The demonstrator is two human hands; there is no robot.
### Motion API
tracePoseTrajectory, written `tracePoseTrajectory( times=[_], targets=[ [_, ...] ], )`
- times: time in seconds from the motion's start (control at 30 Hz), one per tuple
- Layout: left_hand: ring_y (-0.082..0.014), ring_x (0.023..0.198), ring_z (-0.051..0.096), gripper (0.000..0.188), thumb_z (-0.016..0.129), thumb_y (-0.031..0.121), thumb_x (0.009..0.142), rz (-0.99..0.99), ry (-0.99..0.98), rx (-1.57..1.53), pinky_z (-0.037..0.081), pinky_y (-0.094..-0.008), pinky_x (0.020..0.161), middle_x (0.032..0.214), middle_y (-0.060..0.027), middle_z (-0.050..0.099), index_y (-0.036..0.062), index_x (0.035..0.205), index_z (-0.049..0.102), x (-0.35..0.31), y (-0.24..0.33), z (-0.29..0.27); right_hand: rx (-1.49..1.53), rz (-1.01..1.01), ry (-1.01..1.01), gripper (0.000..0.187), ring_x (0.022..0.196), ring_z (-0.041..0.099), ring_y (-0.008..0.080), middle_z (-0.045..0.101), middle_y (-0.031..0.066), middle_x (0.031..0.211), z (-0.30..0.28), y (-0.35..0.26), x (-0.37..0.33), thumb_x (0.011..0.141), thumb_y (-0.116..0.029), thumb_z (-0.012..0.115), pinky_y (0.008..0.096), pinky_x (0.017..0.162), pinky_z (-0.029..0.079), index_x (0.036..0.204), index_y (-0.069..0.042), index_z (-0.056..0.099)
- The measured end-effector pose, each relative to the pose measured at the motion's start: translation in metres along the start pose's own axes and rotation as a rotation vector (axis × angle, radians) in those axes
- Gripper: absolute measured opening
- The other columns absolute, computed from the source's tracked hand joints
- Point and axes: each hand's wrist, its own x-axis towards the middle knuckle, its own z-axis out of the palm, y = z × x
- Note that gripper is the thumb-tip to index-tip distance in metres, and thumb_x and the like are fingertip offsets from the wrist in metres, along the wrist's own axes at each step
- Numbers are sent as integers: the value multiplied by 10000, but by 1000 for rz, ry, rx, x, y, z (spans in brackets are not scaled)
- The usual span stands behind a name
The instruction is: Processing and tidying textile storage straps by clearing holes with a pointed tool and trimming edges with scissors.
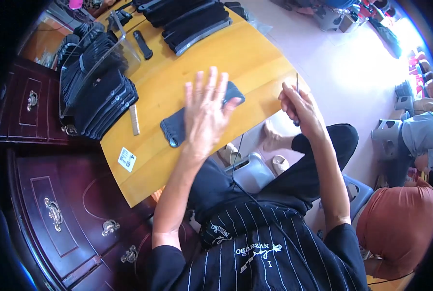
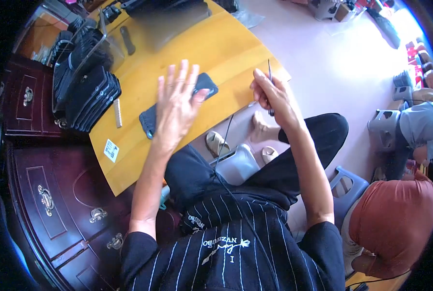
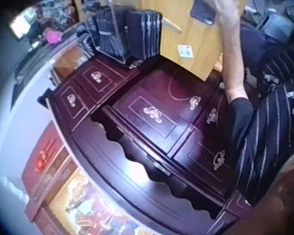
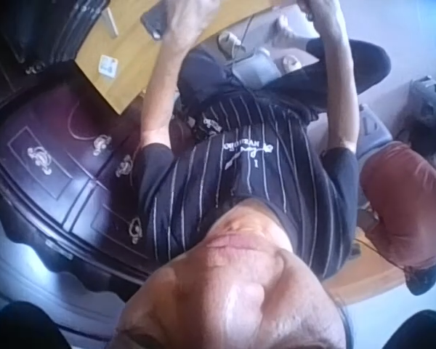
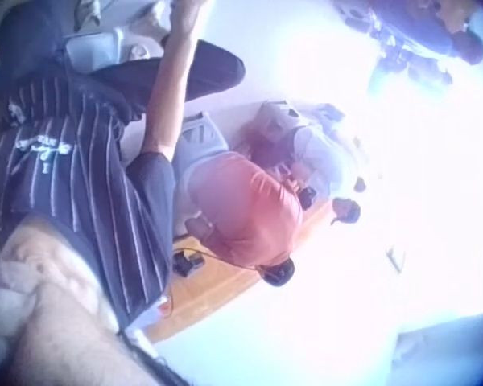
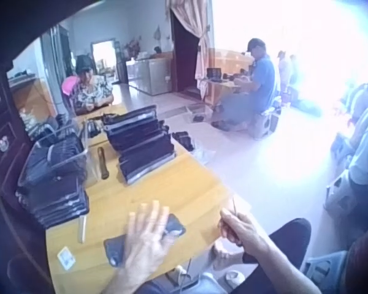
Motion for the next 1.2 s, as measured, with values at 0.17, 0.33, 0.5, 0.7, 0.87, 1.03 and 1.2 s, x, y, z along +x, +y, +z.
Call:
tracePoseTrajectory(
  times=[0.17,0.33,0.5,0.7,0.87,1.03,1.2],
  targets=[
    [-323,1364,305,570,392,425,970,99,-4,27,213,-468,1126,1471,-149,345,68,1414,378,34,28,46,-71,11,46,379,469,384,14,496,-38,581,4,-3,-21,966,-384,491,185,435,273,739,-86,545],
    [-316,1366,306,575,411,384,964,79,-80,9,218,-450,1126,1483,-160,323,74,1441,330,28,33,54,-54,62,83,356,473,411,21,501,-37,583,21,5,-14,964,-372,510,177,435,310,763,-85,572],
    [-355,1375,273,596,411,413,971,35,-62,-280,200,-495,1118,1493,-186,287,94,1460,293,24,18,24,-92,-53,-4,395,534,481,51,529,-2,587,43,-16,1,948,-373,546,231,490,399,768,-28,611],
    [-409,1383,220,587,397,406,981,-207,-92,-56,184,-513,1121,1510,-199,235,102,1468,273,-45,-28,-43,-778,-223,-30,276,764,614,333,632,161,799,46,-15,21,916,-267,578,376,689,483,903,8,593],
    [-397,1386,221,622,405,395,977,-310,-206,21,195,-479,1131,1500,-207,251,25,1454,257,-71,-45,-30,-810,-324,88,274,858,634,354,624,189,952,81,-7,26,920,-256,562,415,735,494,1059,-21,546],
    [-375,1392,225,607,403,375,982,-303,-244,39,189,-471,1134,1492,-226,257,14,1449,261,-76,-50,-25,-804,-277,29,360,805,635,353,626,189,880,89,0,44,877,-329,628,421,699,496,1043,-20,548],
    [-363,1394,226,601,393,386,984,-307,-192,41,184,-461,1135,1493,-214,264,12,1441,280,-67,-47,-27,-786,-237,-135,424,698,627,257,636,151,764,78,-10,62,816,-394,707,353,638,483,927,8,633]
  ],
)
